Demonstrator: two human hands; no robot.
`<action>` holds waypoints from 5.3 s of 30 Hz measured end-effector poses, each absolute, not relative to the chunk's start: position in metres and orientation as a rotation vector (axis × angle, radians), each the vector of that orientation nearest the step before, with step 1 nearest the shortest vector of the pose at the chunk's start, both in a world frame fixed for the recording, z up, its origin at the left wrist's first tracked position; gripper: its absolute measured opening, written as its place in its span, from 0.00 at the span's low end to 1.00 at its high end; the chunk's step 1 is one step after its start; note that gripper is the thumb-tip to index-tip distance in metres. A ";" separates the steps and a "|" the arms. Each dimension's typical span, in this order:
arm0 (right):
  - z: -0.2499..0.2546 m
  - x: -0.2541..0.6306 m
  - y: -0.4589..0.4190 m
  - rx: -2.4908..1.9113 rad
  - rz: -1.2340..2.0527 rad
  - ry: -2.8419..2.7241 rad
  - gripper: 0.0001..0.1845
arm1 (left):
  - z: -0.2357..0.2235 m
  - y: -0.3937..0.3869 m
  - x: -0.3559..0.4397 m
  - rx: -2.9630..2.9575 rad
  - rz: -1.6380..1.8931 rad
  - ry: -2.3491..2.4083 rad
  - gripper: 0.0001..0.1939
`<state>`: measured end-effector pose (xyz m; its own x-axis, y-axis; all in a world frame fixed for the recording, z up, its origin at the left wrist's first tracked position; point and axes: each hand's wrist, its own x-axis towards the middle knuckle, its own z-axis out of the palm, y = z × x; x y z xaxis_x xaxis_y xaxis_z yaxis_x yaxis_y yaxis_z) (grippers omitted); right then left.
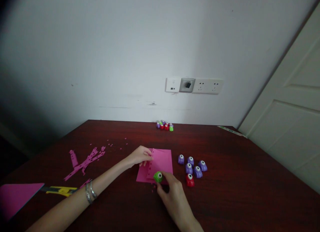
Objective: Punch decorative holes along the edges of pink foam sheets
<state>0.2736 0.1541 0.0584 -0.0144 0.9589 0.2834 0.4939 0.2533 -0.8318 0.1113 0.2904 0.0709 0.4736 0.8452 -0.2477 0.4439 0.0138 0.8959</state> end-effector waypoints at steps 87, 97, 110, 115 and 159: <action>0.072 0.263 0.164 -1.826 0.017 -2.034 0.06 | 0.055 0.288 0.109 1.594 0.402 1.004 0.09; 0.067 0.264 0.166 -1.825 0.039 -2.059 0.06 | 0.055 0.289 0.110 1.640 0.381 1.022 0.07; 0.059 0.270 0.169 -1.808 0.277 -2.009 0.12 | 0.083 0.288 0.099 2.373 0.539 1.321 0.16; 0.062 0.279 0.174 -1.678 0.543 -1.979 0.13 | 0.092 0.287 0.091 2.693 0.194 0.831 0.26; 0.070 0.291 0.208 -1.475 1.500 -1.605 0.20 | 0.096 0.285 0.094 2.273 0.419 0.983 0.07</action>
<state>0.2912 0.2079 0.0700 -0.2954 0.9053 -0.3054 0.3661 -0.1881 -0.9114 0.0941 0.2852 0.0963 0.6728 0.7386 0.0427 0.5417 -0.5312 0.6515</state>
